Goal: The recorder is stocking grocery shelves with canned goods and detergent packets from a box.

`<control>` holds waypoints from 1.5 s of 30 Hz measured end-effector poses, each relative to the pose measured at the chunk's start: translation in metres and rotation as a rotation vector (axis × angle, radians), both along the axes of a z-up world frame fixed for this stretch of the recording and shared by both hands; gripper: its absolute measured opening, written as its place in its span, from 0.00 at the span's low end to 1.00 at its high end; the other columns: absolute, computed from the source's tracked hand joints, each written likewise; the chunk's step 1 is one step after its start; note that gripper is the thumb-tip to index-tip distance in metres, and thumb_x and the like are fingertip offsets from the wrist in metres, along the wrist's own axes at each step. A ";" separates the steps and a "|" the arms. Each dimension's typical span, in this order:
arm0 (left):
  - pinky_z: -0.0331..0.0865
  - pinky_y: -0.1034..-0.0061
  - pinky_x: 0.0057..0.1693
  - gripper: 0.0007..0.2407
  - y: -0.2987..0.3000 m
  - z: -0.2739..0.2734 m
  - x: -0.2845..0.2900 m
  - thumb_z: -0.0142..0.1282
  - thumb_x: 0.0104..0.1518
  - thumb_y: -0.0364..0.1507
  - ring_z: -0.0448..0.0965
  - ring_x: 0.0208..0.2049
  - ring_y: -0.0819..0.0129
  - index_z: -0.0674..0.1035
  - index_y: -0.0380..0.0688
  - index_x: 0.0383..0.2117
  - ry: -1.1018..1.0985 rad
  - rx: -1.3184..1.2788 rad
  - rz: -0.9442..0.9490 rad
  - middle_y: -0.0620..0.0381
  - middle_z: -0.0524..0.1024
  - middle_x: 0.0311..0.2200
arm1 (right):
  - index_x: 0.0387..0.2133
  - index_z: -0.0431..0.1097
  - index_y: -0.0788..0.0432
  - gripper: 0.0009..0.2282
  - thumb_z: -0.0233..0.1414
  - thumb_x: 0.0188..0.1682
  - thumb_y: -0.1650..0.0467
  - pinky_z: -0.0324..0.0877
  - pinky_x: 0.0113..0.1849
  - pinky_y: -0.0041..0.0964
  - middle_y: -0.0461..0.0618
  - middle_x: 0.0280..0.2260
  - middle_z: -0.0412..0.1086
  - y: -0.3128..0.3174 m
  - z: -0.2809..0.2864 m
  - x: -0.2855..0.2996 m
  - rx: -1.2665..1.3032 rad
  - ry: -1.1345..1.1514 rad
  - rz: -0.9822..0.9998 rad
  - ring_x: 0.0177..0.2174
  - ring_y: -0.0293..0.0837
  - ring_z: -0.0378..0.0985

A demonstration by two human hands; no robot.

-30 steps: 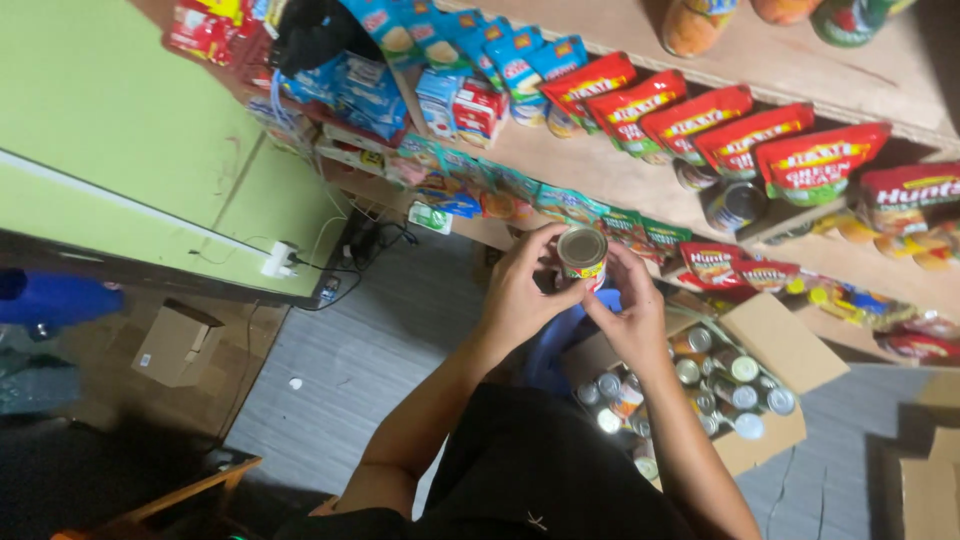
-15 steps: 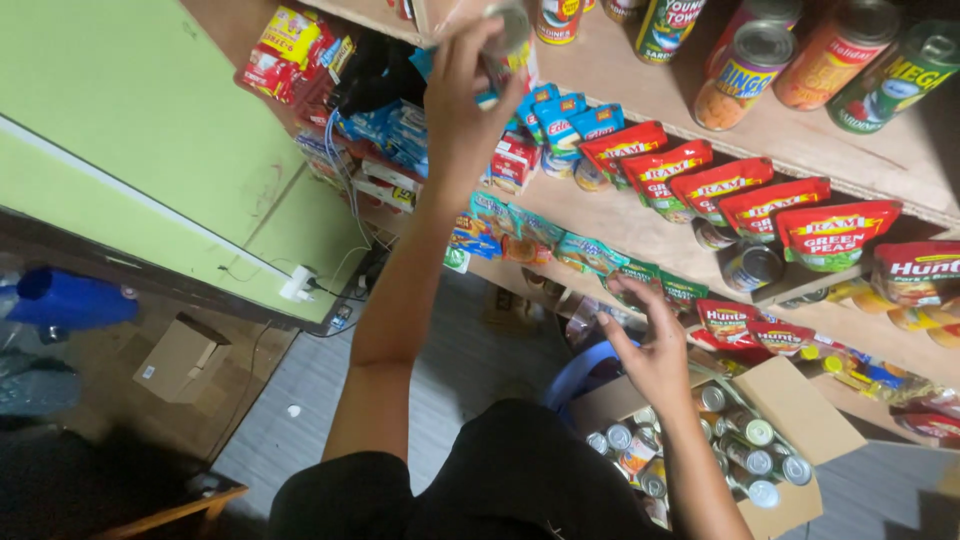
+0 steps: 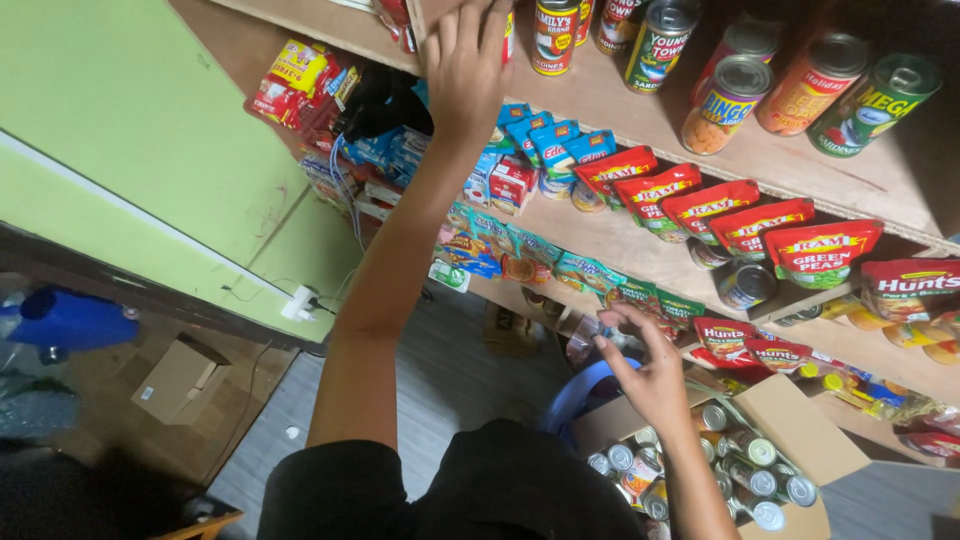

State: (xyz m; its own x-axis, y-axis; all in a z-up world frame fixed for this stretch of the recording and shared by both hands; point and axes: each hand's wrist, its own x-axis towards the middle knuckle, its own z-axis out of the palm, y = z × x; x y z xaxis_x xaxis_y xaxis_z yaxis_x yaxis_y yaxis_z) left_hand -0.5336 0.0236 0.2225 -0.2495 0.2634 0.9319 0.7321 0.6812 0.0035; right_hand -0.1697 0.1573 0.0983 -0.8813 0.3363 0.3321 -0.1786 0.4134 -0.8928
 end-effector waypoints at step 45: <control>0.57 0.50 0.66 0.23 0.009 -0.104 0.190 0.71 0.61 0.34 0.67 0.63 0.49 0.73 0.46 0.60 -0.356 -0.185 -0.455 0.50 0.68 0.62 | 0.45 0.74 0.62 0.10 0.58 0.51 0.73 0.72 0.49 0.40 0.54 0.43 0.76 0.011 -0.047 0.070 0.040 -0.187 -0.251 0.45 0.50 0.80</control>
